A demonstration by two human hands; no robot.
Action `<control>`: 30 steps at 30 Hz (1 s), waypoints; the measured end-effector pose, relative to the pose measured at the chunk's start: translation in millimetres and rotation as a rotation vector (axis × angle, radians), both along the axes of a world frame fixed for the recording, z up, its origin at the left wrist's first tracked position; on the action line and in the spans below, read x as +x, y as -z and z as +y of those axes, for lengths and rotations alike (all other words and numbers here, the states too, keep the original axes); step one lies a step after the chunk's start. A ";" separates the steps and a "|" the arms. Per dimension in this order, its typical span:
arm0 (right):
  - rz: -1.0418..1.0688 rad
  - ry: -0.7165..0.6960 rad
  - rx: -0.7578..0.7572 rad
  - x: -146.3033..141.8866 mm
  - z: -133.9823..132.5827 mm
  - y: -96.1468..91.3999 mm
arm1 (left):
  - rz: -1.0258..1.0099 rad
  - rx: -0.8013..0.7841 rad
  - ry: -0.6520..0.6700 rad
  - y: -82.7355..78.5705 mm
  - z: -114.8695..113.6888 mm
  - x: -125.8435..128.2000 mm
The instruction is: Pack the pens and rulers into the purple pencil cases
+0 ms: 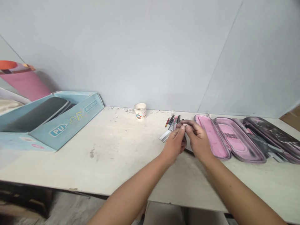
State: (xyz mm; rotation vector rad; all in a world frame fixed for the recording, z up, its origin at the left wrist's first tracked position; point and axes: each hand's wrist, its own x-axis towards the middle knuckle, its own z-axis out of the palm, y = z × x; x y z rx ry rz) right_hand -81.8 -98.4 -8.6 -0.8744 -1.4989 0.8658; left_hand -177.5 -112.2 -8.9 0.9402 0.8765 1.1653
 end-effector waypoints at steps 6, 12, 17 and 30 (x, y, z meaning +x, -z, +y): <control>-0.085 0.182 0.110 3.8 33.7 -14.0 | -0.131 0.080 -0.240 -2.7 22.6 -24.6; -0.927 0.080 0.198 -35.9 55.5 -4.1 | -0.424 0.068 -0.547 -6.6 45.7 -75.1; -1.351 -0.031 0.324 -69.1 57.6 5.6 | -0.494 0.027 -0.507 -0.5 49.6 -79.0; -1.576 -0.021 0.361 17.3 -18.2 6.3 | -0.008 0.161 -0.240 5.6 35.9 -48.7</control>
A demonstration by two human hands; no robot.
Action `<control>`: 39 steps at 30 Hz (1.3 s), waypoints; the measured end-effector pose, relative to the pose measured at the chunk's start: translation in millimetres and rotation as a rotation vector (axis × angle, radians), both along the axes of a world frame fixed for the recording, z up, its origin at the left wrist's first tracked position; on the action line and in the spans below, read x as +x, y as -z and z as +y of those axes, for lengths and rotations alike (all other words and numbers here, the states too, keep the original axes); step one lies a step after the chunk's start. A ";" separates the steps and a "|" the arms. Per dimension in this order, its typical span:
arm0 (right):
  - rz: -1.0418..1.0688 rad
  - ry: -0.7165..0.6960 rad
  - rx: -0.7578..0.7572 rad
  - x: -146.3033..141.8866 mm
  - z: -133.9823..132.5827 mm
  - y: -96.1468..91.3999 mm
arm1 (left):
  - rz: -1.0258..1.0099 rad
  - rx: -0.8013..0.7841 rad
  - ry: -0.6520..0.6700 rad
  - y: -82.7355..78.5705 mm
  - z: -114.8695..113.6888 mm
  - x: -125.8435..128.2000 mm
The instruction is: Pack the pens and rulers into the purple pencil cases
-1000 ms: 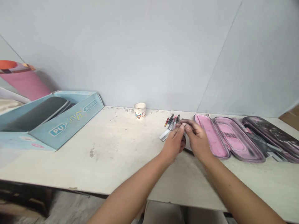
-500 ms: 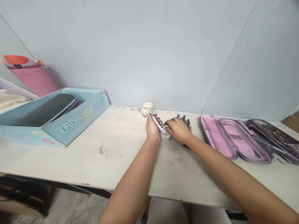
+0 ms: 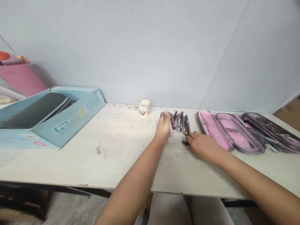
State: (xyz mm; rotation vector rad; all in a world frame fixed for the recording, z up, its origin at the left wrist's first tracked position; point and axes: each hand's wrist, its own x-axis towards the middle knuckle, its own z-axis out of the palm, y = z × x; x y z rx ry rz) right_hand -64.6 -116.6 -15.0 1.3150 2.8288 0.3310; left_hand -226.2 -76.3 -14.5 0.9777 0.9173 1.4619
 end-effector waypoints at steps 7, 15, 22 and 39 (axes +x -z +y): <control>0.811 0.214 -0.107 33.7 19.9 -7.4 | 0.638 0.192 0.072 -0.4 -17.8 16.2; 1.861 0.186 -0.415 37.4 26.3 7.4 | 1.222 0.315 0.147 3.9 -27.7 24.9; 1.847 0.208 -0.310 22.1 23.7 8.8 | 1.346 0.317 0.232 3.9 -32.8 31.6; 1.332 0.084 -0.137 13.7 13.2 11.1 | 1.358 0.296 0.086 4.9 -34.1 30.7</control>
